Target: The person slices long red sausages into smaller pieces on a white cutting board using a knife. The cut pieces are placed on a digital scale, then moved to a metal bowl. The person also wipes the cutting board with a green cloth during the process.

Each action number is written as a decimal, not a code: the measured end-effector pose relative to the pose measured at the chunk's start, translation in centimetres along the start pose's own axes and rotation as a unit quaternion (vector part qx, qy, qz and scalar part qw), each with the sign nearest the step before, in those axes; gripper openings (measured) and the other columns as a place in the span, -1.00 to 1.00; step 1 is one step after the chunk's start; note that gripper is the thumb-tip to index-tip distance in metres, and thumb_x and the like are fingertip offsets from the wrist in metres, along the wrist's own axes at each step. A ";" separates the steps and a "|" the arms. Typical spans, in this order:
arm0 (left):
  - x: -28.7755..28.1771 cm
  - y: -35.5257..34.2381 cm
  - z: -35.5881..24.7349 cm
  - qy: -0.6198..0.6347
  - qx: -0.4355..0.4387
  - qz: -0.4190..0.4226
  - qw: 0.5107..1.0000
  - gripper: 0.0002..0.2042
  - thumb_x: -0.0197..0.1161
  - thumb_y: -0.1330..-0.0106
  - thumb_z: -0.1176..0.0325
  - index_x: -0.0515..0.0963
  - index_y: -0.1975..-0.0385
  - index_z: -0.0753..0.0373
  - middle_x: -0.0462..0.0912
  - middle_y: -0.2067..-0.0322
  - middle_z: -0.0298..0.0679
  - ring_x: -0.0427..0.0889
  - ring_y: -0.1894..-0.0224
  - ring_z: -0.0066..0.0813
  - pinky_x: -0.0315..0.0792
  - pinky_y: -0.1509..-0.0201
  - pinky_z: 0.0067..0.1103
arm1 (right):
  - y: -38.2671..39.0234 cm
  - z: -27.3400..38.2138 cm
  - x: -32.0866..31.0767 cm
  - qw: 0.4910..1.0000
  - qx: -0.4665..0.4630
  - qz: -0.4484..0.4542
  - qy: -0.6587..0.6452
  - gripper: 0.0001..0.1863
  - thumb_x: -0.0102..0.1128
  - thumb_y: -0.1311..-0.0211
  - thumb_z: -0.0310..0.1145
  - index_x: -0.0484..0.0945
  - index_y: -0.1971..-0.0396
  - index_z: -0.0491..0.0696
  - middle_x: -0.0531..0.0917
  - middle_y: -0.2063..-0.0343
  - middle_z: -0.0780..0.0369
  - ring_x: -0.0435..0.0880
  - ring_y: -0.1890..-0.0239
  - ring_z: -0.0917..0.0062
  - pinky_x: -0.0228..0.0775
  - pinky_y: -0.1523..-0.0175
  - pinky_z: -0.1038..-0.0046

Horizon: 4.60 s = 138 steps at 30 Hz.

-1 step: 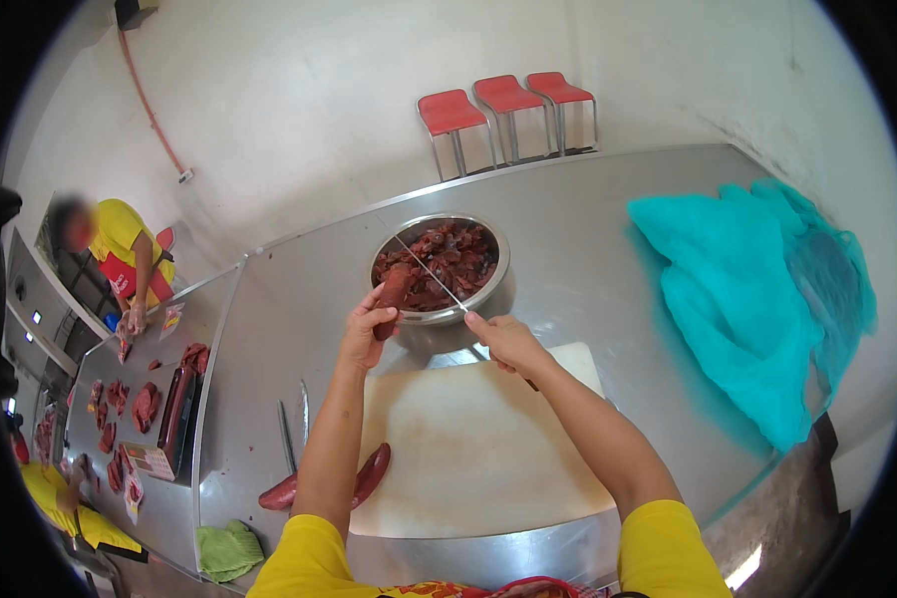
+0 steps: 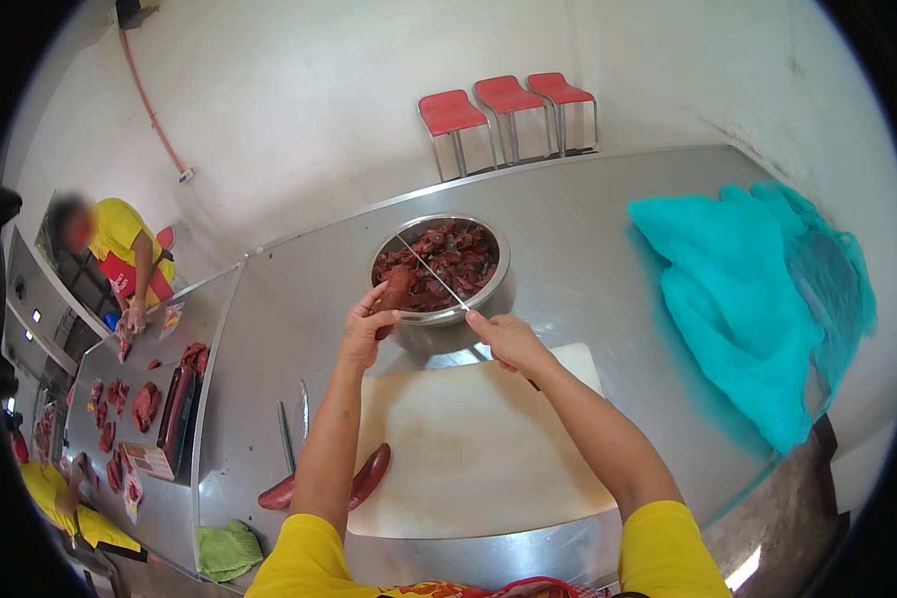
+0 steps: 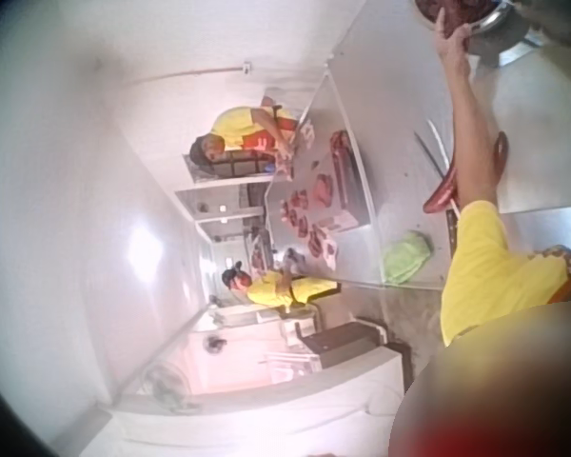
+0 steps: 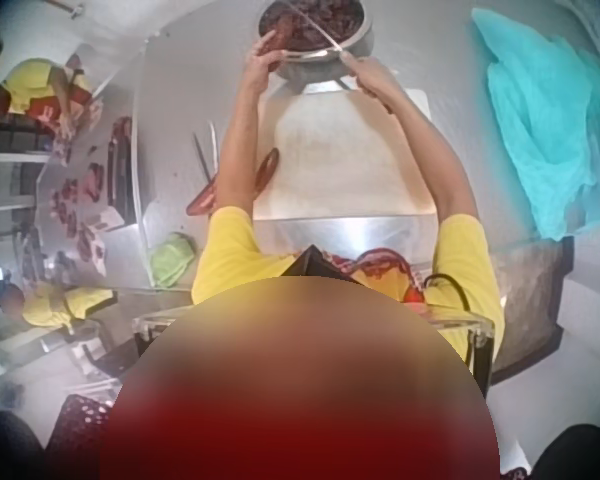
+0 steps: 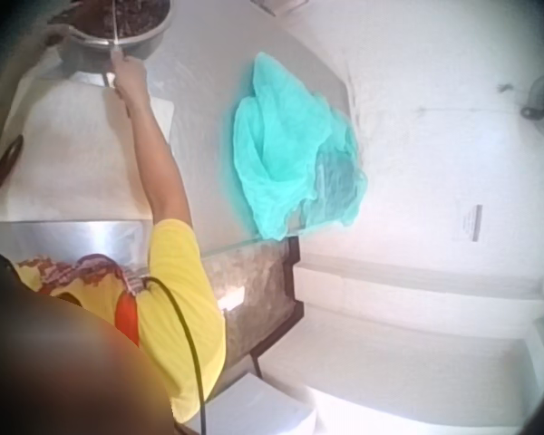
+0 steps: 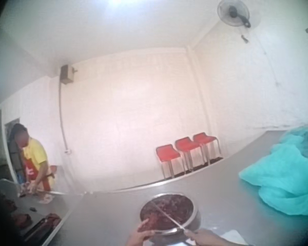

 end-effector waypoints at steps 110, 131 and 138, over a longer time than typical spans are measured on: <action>-5.2 -0.3 5.8 0.184 -0.135 -0.224 0.947 -0.70 0.03 -0.19 0.25 0.44 0.16 0.31 0.57 0.37 -0.17 0.51 0.52 -0.47 0.38 0.58 -0.58 | 3.8 -1.7 3.2 0.967 0.128 0.212 -0.064 -0.38 -0.25 -0.39 0.19 0.41 0.39 -0.15 0.45 0.64 0.25 0.46 0.68 0.55 0.33 0.58 0.51; 4.8 15.5 -6.1 0.045 -0.059 -0.047 0.996 -0.47 0.32 -0.09 0.24 0.37 -0.07 0.24 0.51 0.10 -0.16 0.54 0.21 -0.44 0.45 0.13 -0.54 | 7.8 -2.5 -4.4 0.986 0.099 0.094 -0.100 -0.41 -0.13 -0.33 0.22 0.39 0.41 -0.11 0.37 0.74 0.33 0.33 0.80 0.65 0.19 0.74 0.54; 11.3 27.2 2.2 -0.444 -0.152 0.263 0.843 -0.65 0.40 -0.13 0.27 0.49 0.11 0.16 0.56 0.17 -0.25 0.45 0.03 -0.32 0.32 -0.03 -0.48 | 21.3 -12.1 -5.0 0.992 0.047 0.119 0.007 -0.46 0.02 -0.32 0.11 0.47 0.26 -0.18 0.55 0.63 0.25 0.56 0.56 0.53 0.41 0.41 0.51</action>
Point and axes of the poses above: each hand's wrist, its own y-axis away from the middle knuckle, its own x-axis out of the palm, z = x × y, the point moved 5 cm from there along -y, towards the middle knuckle
